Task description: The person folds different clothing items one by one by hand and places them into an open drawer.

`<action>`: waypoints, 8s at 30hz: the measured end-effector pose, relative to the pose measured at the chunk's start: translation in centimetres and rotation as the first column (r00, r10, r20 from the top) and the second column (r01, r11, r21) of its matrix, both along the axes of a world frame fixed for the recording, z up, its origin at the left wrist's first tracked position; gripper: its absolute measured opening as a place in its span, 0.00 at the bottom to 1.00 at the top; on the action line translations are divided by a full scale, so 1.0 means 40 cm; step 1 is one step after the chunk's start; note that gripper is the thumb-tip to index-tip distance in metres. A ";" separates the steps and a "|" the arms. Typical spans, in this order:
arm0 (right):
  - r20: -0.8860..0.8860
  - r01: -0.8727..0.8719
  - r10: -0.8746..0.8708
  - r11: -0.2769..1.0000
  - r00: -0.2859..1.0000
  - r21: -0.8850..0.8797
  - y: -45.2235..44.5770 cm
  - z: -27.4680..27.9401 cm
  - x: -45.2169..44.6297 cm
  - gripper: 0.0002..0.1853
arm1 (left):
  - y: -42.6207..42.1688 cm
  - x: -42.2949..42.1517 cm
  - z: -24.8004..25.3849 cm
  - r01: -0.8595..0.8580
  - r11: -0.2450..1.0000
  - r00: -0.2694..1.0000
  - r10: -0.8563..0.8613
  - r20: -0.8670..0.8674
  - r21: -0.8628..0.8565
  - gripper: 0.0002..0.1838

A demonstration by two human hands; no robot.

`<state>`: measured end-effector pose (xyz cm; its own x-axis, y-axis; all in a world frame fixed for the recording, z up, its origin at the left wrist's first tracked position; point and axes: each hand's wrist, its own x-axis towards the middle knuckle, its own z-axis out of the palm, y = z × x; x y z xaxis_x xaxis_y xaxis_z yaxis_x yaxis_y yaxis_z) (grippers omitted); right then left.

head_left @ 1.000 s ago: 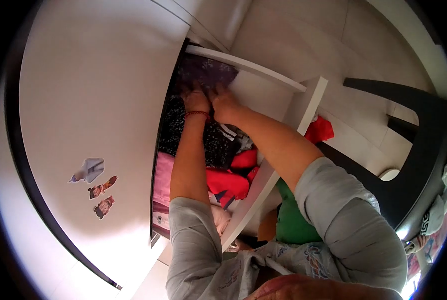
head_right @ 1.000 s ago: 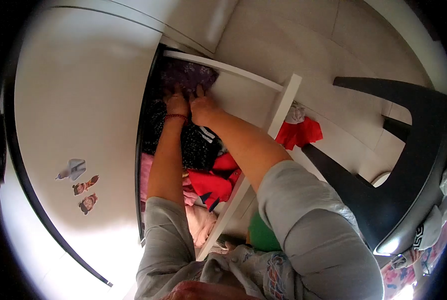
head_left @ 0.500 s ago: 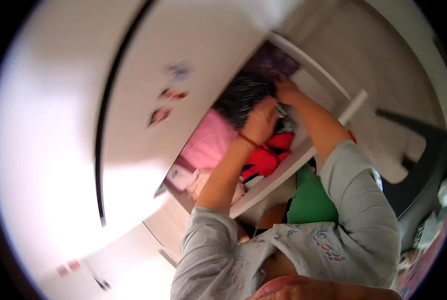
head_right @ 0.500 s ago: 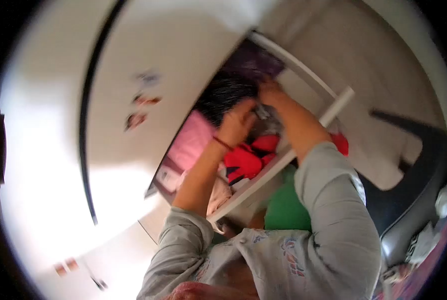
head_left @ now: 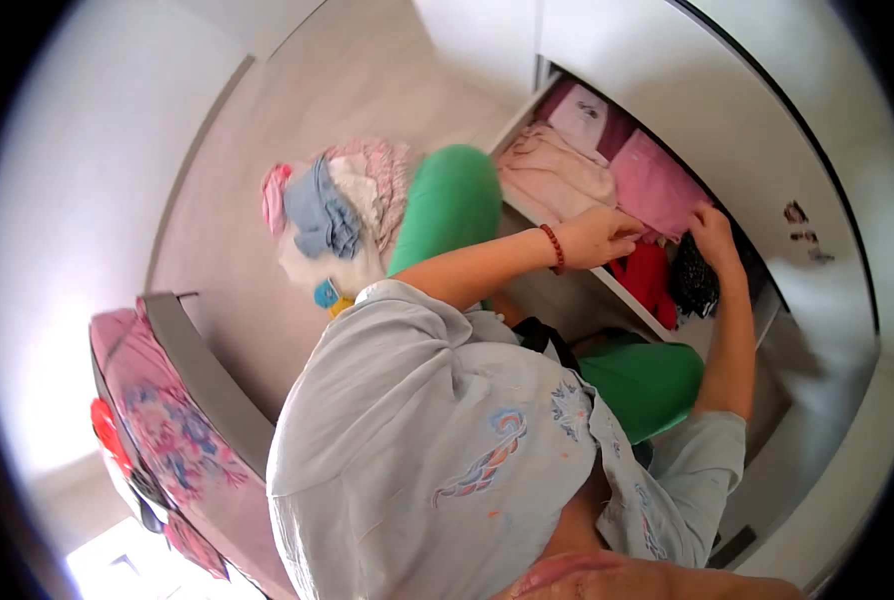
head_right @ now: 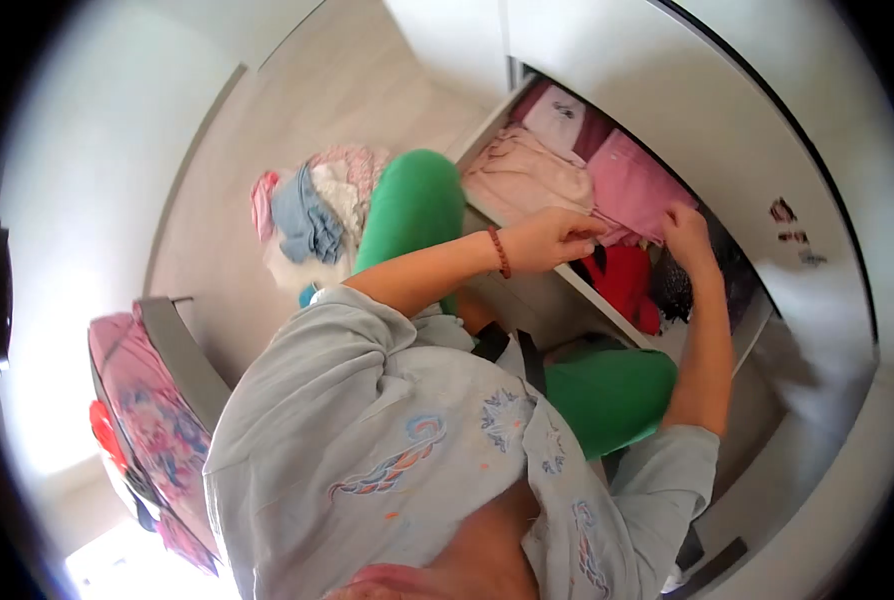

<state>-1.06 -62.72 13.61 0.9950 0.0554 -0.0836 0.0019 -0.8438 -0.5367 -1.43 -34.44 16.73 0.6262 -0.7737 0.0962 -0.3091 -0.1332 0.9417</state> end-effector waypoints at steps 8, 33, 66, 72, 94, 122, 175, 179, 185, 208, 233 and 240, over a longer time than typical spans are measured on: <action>-0.121 0.040 0.072 0.680 0.990 0.732 0.682 0.180 0.151 0.09 | 0.361 -0.022 0.036 -0.460 0.825 0.887 0.438 -0.143 -0.329 0.13; -0.838 0.354 0.264 0.815 0.478 0.459 1.436 -0.228 0.295 0.13 | 1.126 0.084 -0.696 -0.656 -0.377 -0.142 0.912 0.384 0.653 0.44; -0.500 0.480 0.542 0.191 0.676 0.856 1.289 0.052 0.061 0.26 | 0.971 -0.096 0.022 -0.928 0.311 0.366 0.866 -0.340 -0.206 0.21; -0.237 0.374 0.582 -0.125 0.778 0.919 1.199 0.090 0.098 0.26 | 0.976 -0.104 0.087 -0.925 0.176 0.286 0.906 -0.312 -0.338 0.09; -0.099 -0.190 0.394 0.630 0.914 0.753 0.939 0.548 0.018 0.17 | 0.790 -0.054 0.360 -0.531 0.845 0.658 0.453 0.601 -0.056 0.57; 0.333 -0.345 0.273 -0.006 0.902 0.939 0.804 0.535 0.125 0.17 | 0.742 0.092 0.719 -0.705 0.647 0.099 0.495 0.863 -0.291 0.09; 0.721 -0.710 -0.015 0.162 0.693 0.685 0.480 0.927 -0.015 0.08 | 0.337 0.122 1.060 0.427 0.749 0.894 -0.265 0.362 -0.507 0.08; 0.707 -0.711 0.070 0.100 0.703 0.697 0.469 0.907 -0.028 0.10 | 0.306 0.120 1.044 0.501 0.724 0.861 -0.359 0.361 -0.475 0.08; 0.648 -0.667 0.200 0.041 0.735 0.744 0.464 0.893 -0.069 0.17 | 0.291 0.106 1.022 0.489 0.744 0.867 -0.355 0.350 -0.456 0.07; 0.627 -0.623 -0.042 0.074 0.778 0.778 0.470 0.810 -0.070 0.16 | 0.380 -0.016 0.865 0.074 0.983 0.319 0.134 0.938 -0.166 0.13; 0.532 -0.495 0.066 0.478 0.844 0.726 0.419 0.755 -0.119 0.35 | 0.387 0.063 0.860 0.297 0.951 0.565 -0.103 0.819 -0.085 0.06; 0.498 -0.441 -0.159 0.293 0.852 0.848 0.466 0.797 -0.119 0.16 | 0.389 0.071 0.731 0.143 0.823 0.899 0.124 0.420 -0.550 0.13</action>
<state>-5.81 -44.08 45.49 0.8472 -0.0631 0.5275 0.5244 0.2585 -0.8113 1.41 -18.87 45.99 0.4127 -0.5057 0.7576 -0.6864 0.3741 0.6236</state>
